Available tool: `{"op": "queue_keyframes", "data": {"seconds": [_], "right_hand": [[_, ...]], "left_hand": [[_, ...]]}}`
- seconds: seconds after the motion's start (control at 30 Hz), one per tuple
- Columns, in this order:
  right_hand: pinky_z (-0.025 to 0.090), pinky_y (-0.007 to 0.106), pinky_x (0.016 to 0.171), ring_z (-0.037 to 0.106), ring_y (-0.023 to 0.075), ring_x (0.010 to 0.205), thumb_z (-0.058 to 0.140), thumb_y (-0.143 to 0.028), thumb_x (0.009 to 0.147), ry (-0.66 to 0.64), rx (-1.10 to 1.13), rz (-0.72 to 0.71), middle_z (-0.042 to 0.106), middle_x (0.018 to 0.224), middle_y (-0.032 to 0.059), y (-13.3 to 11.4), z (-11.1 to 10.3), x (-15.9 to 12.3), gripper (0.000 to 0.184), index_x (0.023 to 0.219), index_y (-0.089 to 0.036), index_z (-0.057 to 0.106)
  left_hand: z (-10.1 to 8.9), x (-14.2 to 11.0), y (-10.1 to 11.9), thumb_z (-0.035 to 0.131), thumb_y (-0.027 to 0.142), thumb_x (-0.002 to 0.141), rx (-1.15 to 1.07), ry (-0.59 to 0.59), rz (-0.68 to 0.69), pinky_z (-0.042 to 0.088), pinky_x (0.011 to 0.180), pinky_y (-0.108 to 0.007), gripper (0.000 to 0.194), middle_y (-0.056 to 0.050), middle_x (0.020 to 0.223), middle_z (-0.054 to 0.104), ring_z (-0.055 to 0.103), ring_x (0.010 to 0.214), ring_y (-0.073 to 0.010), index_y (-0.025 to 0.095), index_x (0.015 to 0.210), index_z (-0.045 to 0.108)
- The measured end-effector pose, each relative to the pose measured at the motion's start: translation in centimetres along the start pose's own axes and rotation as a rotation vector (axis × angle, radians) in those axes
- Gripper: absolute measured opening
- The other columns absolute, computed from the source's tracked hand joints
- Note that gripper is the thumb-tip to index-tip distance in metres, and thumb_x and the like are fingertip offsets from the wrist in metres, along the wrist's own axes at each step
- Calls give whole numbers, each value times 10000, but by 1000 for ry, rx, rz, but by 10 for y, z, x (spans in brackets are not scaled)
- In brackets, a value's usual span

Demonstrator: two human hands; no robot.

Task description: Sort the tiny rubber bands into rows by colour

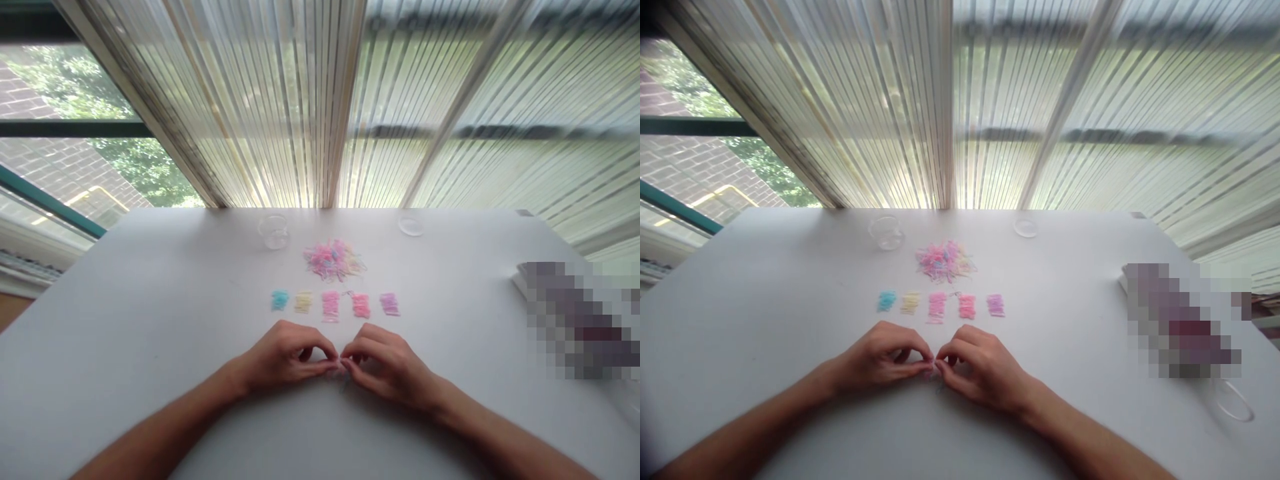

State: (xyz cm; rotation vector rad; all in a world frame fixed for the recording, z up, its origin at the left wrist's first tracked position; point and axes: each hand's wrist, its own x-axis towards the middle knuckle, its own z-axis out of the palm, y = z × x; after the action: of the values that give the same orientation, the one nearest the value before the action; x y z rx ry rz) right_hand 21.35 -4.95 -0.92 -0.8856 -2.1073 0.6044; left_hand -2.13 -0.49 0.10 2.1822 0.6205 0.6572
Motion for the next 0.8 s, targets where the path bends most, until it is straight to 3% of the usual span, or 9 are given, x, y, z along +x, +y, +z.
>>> {"op": "queue_keyframes", "data": {"seconds": [0.37, 0.7, 0.8], "right_hand": [[469, 224, 585, 579, 130, 657, 589, -171, 947, 25, -8, -15, 633, 739, 24, 0, 0, 0, 101, 907, -183, 681], [478, 232, 582, 581, 134, 649, 581, -161, 940, 61, -31, -23, 630, 733, 22, -1, -2, 1, 96, 898, -192, 661], [478, 233, 578, 578, 133, 641, 572, -158, 940, 72, -61, -16, 618, 726, 15, 1, -6, 2, 103, 894, -200, 654]], "left_hand": [[2, -1, 1, 699, 192, 885, -124, -6, -99, 372, 514, -172, 70, -15, 738, 716, 477, 549, -67, 153, 901, 755], [4, -3, -2, 684, 181, 850, -146, -21, -203, 375, 491, -161, 202, 6, 796, 706, 432, 517, -53, 164, 1051, 686], [1, -2, -2, 671, 161, 845, -77, -25, -195, 386, 502, -163, 152, 19, 763, 692, 448, 515, -56, 169, 997, 684]]}}
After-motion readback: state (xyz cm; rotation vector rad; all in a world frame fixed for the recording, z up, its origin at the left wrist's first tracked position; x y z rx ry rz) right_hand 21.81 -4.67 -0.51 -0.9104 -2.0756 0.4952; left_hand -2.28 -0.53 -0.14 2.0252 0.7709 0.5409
